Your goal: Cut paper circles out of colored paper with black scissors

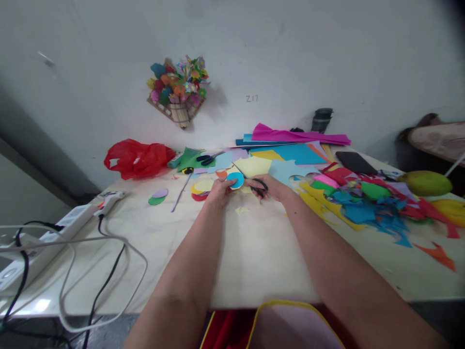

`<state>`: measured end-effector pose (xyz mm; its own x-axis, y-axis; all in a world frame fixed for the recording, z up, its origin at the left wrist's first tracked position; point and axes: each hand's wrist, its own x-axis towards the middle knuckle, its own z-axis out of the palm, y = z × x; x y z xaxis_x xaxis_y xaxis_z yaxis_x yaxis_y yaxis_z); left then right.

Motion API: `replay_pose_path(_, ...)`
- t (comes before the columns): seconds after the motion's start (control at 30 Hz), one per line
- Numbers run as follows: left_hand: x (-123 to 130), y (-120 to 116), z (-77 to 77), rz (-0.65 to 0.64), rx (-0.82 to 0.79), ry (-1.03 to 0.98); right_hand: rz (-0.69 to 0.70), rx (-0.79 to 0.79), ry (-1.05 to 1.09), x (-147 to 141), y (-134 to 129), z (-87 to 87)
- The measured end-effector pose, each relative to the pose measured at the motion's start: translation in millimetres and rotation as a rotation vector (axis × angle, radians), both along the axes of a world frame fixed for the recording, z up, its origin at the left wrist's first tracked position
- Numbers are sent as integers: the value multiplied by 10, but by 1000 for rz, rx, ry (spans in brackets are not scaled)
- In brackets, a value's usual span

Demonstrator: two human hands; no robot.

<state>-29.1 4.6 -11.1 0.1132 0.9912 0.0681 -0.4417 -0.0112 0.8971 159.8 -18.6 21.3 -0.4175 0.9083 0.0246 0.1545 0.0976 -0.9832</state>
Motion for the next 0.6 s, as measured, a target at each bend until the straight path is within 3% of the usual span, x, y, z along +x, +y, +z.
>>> replay_pose_path(0.6, -47, -28, 37, -3, -36, -4, 4, -16, -7, -16, 8, 6)
